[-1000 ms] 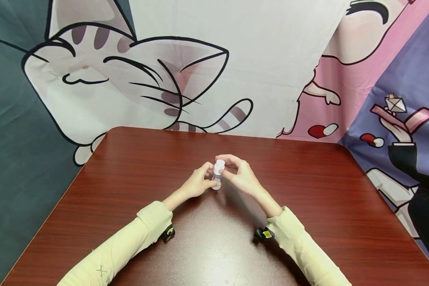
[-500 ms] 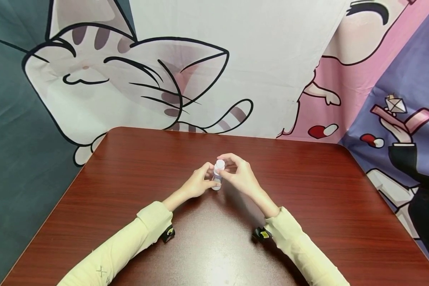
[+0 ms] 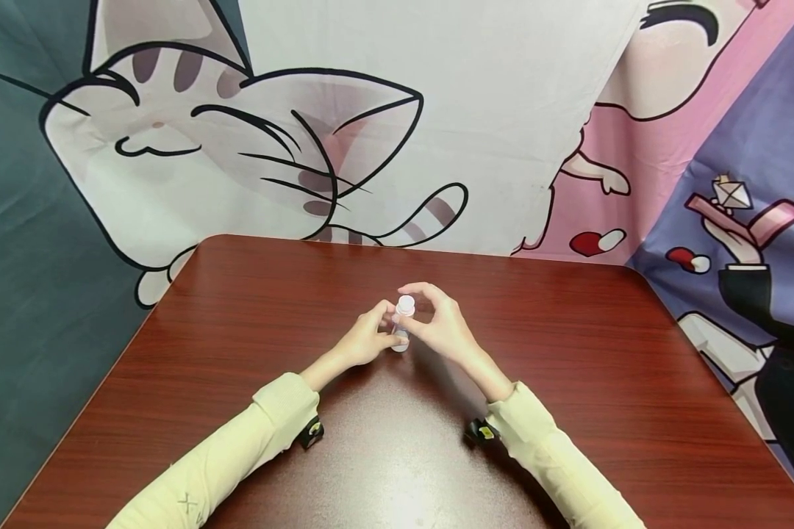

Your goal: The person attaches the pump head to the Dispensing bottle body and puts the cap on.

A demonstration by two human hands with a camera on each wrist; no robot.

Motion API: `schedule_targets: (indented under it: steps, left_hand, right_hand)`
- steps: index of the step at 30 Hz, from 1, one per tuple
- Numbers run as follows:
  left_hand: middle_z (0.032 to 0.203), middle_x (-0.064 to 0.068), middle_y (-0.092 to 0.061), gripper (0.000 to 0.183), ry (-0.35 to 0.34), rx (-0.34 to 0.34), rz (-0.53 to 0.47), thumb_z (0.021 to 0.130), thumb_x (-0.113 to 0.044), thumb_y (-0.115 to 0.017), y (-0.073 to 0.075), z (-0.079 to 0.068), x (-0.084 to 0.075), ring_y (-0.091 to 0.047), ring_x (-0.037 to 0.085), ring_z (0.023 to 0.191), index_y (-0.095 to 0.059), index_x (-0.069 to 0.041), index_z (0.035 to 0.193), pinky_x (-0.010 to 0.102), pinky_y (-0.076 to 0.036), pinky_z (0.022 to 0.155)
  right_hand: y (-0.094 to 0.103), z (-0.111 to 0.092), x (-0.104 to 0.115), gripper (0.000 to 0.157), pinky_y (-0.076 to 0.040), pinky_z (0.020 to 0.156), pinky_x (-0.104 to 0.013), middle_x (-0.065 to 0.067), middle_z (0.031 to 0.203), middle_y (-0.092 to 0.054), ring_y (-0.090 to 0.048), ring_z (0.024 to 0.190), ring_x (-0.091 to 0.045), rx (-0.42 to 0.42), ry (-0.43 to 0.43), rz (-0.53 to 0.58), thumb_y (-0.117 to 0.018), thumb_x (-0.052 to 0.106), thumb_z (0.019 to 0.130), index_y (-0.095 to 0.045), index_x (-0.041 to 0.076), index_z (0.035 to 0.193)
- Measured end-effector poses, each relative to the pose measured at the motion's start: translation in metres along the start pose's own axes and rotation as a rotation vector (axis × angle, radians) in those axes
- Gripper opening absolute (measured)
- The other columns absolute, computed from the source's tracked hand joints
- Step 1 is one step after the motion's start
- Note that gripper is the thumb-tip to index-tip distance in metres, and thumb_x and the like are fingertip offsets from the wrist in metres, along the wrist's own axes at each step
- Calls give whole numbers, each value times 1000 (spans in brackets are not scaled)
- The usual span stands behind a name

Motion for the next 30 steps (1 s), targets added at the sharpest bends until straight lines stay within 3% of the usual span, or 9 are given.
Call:
schedule_targets:
  steps: [4,10,19,23,30]
  left_hand:
    - [111,17,-65,34,-5,-2,-1,84,-5,-72,0,0,1,-63,31,104,-48,-2,109,37,-53,86]
    - [107,18,-67,36,-21,-13,6,83,-7,-73,0,0,-1,-63,31,101,-49,-2,109,38,-53,85]
    - [109,17,-65,35,-17,-7,18,83,-7,-73,0,1,-2,-63,30,101,-49,-2,109,37,-53,84]
    - [107,17,-66,35,-17,-11,42,83,-8,-73,2,1,-2,-64,30,100,-49,-2,108,36,-52,83]
    - [108,18,-67,36,-15,-5,56,84,-8,-73,1,0,-1,-64,31,101,-48,-2,110,37,-52,83]
  right_hand:
    - [-4,-1,5,41,-50,96,-44,-12,121,-64,-64,110,-27,45,39,34,-67,3,84,-58,7,124]
    - [-6,-2,7,39,-47,101,-42,-18,124,-62,-61,116,-29,71,11,97,-58,-8,87,-57,0,125]
    - [1,-7,40,34,-48,99,-41,-25,117,-64,-61,113,-36,113,-7,89,-53,-13,87,-56,-10,121]
    - [2,-8,38,36,-49,97,-42,-26,115,-65,-63,109,-36,108,1,80,-53,-14,86,-56,-10,121]
    - [-1,-7,6,38,-51,94,-41,-22,116,-66,-64,107,-32,78,11,79,-58,-11,87,-57,-4,124]
Point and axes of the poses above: each hand's wrist, its own z-axis towards the middle knuckle, its own y-axis out of the back of the hand, x = y × z, the point moved 10 cm from there along z, towards the middle knuckle
